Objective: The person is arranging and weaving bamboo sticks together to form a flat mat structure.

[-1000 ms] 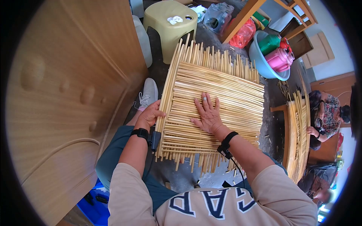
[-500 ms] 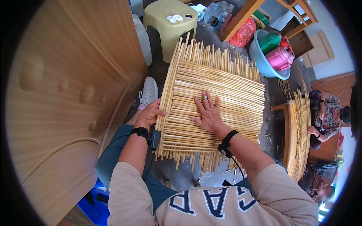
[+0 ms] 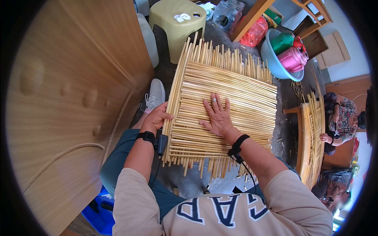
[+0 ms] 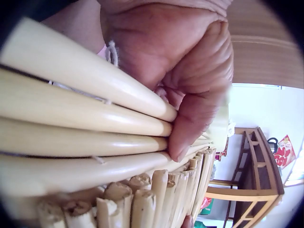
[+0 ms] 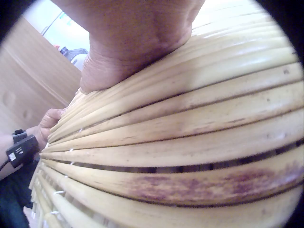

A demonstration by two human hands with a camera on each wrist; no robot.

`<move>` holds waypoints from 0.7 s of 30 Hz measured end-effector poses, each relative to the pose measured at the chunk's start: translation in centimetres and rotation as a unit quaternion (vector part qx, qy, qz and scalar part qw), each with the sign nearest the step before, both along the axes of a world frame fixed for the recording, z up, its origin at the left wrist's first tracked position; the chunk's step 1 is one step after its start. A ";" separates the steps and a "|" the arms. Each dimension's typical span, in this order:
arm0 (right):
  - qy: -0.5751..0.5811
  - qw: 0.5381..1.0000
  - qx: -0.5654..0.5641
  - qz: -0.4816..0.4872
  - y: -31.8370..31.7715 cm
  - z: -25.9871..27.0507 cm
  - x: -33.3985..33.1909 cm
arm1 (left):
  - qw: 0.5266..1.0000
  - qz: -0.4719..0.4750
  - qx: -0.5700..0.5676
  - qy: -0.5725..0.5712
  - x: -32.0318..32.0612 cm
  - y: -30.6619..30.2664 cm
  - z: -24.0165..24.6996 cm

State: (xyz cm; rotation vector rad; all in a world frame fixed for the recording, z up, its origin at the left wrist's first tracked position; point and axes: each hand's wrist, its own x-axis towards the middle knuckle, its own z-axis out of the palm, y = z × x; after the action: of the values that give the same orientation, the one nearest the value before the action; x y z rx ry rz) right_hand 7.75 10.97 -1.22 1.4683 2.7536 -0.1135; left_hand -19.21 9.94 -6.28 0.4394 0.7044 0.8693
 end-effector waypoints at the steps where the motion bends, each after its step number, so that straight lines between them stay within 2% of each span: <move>1: 0.000 1.000 0.000 0.000 0.0 0.0 0.0 | 1.000 0.000 0.000 0.000 0.0 0.0 0.1; 16: 0.002 1.000 0.003 -0.002 0.0 -0.1 0.0 | 1.000 -0.006 0.008 -0.012 0.0 0.1 -0.2; 21: 0.006 1.000 0.010 -0.002 0.0 -0.2 -0.1 | 0.999 -0.031 0.012 0.036 -0.2 0.2 0.2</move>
State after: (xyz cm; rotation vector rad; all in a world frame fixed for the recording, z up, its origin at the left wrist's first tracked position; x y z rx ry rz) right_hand 7.69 10.96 -1.41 1.4832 2.7694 -0.0948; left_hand -19.43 10.19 -6.07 0.5125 0.7435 0.8078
